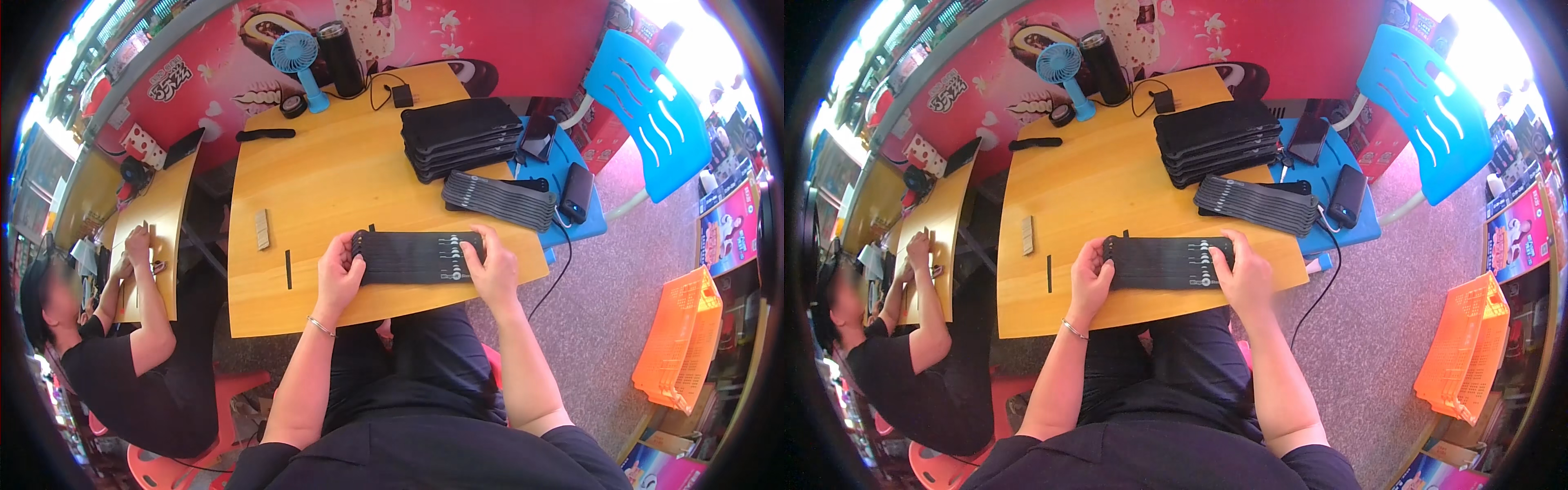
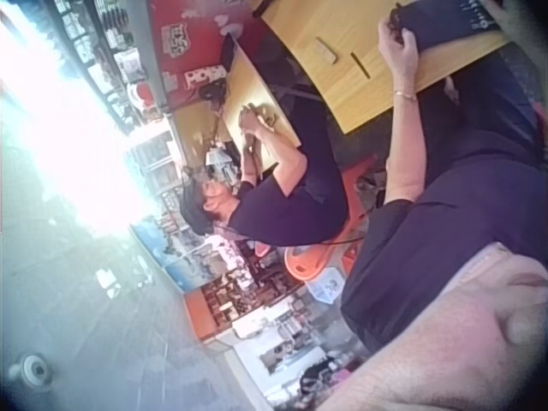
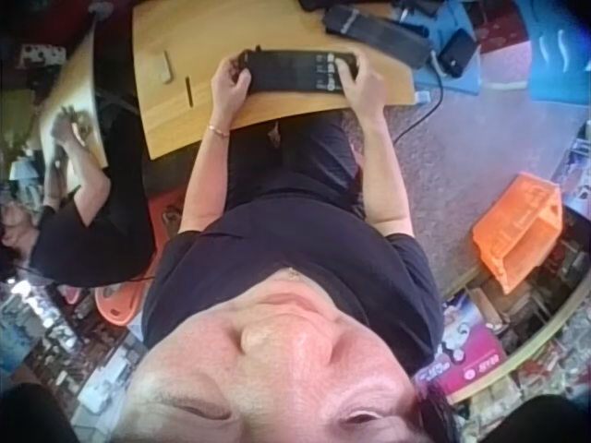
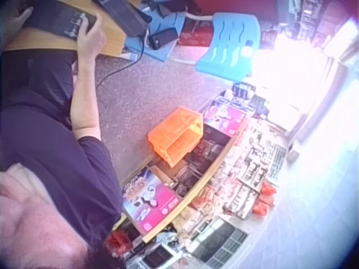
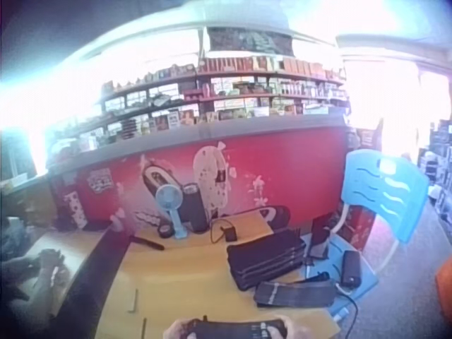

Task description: The person aligns and organizes stacks of black straps on the table. Then, the person separates, peels, and lays out individual straps onto the table by hand.

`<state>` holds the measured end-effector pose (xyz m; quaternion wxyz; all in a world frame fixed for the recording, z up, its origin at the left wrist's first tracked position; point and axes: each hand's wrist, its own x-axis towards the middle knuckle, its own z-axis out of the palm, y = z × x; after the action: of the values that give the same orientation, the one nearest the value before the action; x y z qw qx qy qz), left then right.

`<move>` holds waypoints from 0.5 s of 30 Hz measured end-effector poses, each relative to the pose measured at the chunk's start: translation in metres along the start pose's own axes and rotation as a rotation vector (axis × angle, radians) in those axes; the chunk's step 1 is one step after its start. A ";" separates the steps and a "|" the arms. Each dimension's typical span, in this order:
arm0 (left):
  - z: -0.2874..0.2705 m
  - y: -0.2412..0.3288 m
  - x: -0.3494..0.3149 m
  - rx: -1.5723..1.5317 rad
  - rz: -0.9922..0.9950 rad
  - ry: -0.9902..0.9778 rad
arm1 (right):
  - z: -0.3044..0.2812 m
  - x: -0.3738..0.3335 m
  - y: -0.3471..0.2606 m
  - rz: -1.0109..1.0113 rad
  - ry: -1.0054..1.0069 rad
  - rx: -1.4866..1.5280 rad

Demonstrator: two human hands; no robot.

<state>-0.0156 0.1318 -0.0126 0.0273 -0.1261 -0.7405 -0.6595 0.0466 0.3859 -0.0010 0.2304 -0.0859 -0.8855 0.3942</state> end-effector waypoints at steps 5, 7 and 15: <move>0.000 0.001 0.000 0.002 0.005 0.002 | 0.001 0.000 0.000 -0.006 -0.001 0.004; 0.001 0.002 0.000 -0.007 0.002 0.005 | 0.000 0.000 -0.002 0.003 -0.008 -0.009; -0.002 -0.002 0.000 -0.015 -0.009 0.004 | 0.000 0.000 -0.003 0.000 -0.006 -0.019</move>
<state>-0.0159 0.1294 -0.0143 0.0248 -0.1218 -0.7359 -0.6655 0.0469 0.3838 0.0006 0.2269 -0.0868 -0.8899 0.3862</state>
